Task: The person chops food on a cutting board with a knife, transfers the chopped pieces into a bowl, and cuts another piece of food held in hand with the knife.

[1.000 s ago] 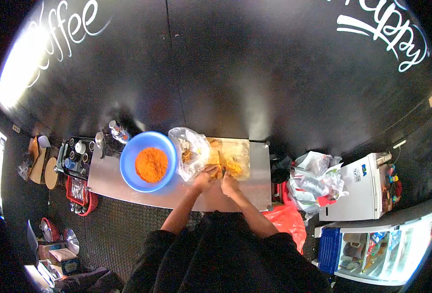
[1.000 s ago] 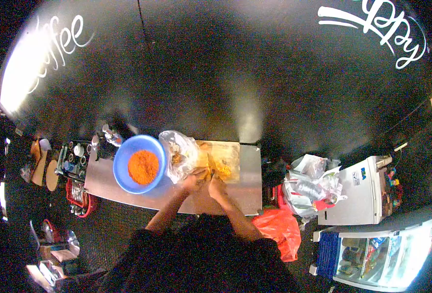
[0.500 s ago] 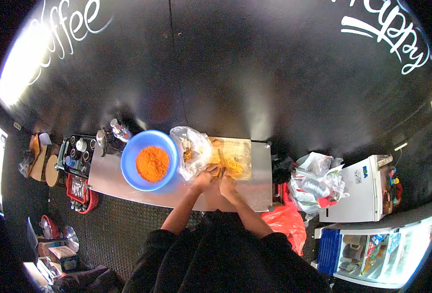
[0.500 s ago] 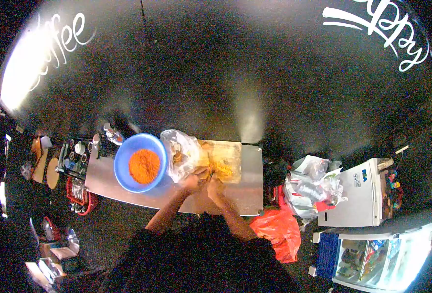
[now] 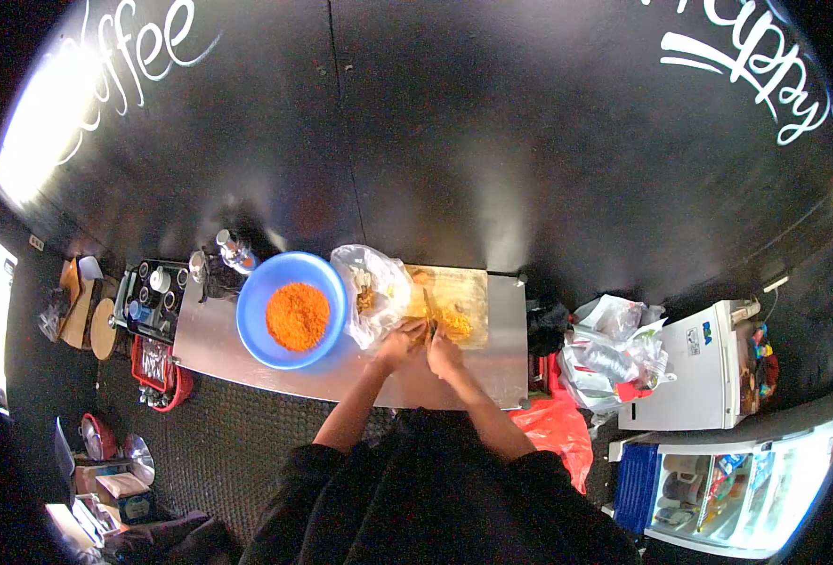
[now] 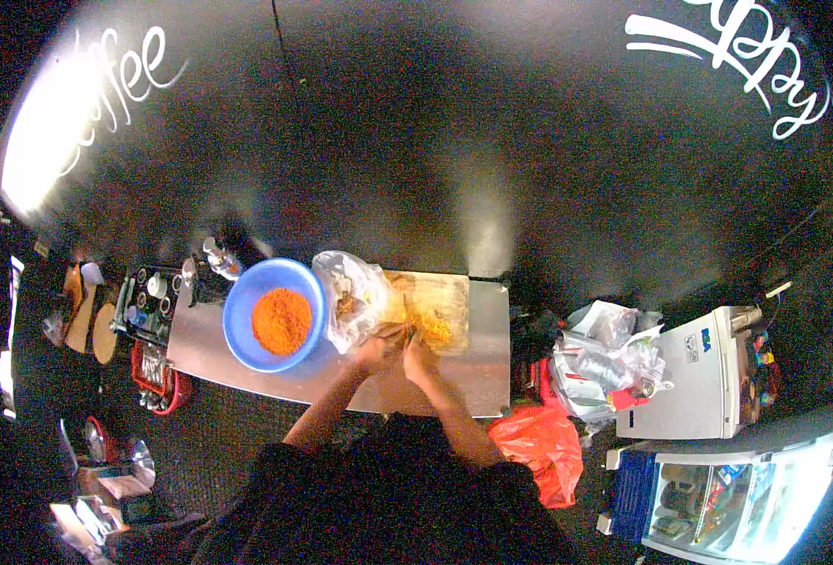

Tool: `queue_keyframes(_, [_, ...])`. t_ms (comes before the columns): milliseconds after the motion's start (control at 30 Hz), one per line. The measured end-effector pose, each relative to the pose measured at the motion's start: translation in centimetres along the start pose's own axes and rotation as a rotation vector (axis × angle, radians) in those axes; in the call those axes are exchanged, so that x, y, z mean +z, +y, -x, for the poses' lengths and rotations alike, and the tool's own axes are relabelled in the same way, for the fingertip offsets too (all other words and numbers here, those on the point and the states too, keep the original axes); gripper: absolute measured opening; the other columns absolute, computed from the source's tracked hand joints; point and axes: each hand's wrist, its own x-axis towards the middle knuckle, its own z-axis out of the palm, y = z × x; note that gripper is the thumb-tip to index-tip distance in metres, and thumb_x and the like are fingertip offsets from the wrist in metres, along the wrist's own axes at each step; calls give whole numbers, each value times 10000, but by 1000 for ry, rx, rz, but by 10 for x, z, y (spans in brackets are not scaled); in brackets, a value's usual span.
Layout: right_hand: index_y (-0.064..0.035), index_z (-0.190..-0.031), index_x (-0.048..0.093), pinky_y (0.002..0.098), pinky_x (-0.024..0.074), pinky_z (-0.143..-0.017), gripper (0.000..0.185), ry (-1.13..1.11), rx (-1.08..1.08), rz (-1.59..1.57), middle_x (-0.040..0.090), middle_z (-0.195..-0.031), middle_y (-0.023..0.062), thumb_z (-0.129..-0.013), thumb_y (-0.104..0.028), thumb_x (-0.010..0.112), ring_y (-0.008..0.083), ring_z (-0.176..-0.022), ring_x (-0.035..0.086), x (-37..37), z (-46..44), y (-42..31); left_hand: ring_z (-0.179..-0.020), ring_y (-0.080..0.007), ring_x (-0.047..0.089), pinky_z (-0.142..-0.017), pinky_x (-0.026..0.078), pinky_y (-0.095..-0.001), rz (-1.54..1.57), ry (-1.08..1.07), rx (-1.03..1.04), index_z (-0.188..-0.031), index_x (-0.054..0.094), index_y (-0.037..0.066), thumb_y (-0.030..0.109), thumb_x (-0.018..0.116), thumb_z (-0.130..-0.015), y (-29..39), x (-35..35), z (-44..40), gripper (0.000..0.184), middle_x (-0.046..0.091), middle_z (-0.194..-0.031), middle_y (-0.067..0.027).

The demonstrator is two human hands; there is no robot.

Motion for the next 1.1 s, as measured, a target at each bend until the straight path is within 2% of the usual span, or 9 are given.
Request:
queue_keyframes(167, [64,-1137,267,445,456,-627,431,-44,72,60,578,-767,234,-818,-188,411,364,-683,578,14,-6,5,-1076,-308,410,-916,342,-357,13,63,28,-1085,494,-9,122,564,-684,-5,5,2,427,462,-1157,-152])
queue_keyframes(233, [61,-1131,276,444,459,-629,419,64,-90,57,578,-740,233,-815,-182,407,363,-685,580,7,-11,5,-1074,-312,410,-910,346,-361,36,53,47,-1078,496,-12,121,561,-687,-14,12,3,418,464,-1155,-154])
queue_keyframes(267, [56,-1121,292,441,459,-619,408,-58,61,-57,578,-718,227,-821,-200,398,362,-686,579,5,-11,2,-1072,-315,411,-904,351,-364,54,51,69,-1071,498,-16,120,558,-691,-19,15,1,408,465,-1152,-156])
queue_keyframes(500, [66,-1091,305,437,463,-569,407,33,-33,100,583,-715,214,-839,-245,373,357,-629,581,12,-14,5,-1057,-322,418,-883,365,-368,34,75,76,-1056,507,-5,106,554,-691,-18,20,2,384,464,-1149,-163])
queue_keyframes(533, [63,-1083,305,440,459,-577,399,-107,64,-10,581,-713,214,-839,-243,385,360,-649,579,9,-17,5,-1053,-325,420,-885,363,-365,25,74,77,-1052,511,-5,105,556,-686,-15,16,2,385,470,-1140,-163])
queue_keyframes(700, [67,-1080,313,449,457,-589,404,1,98,36,578,-729,219,-830,-235,412,370,-666,574,18,-7,-4,-1057,-317,420,-892,356,-358,23,98,70,-1045,517,-7,84,550,-674,-18,18,1,383,490,-1117,-161])
queue_keyframes(800, [58,-1099,310,449,455,-603,422,123,29,52,574,-756,230,-823,-240,426,370,-689,573,17,-5,7,-1041,-306,445,-883,367,-357,50,72,38,-1062,509,1,60,534,-675,-14,9,0,392,503,-1098,-169])
queue_keyframes(967, [2,-1065,387,457,453,-581,359,79,-53,189,582,-738,194,-842,-279,378,347,-692,578,6,9,23,-980,-316,492,-846,401,-355,20,140,-277,-1064,506,2,1,475,-679,23,-28,-24,386,512,-1077,-176])
queue_keyframes(1100, [-17,-1017,420,473,448,-588,322,56,17,151,582,-732,188,-843,-285,386,346,-686,578,-7,18,16,-899,-313,528,-780,434,-365,-74,145,-219,-1016,530,12,-8,469,-680,11,-19,-37,342,541,-1015,-152])
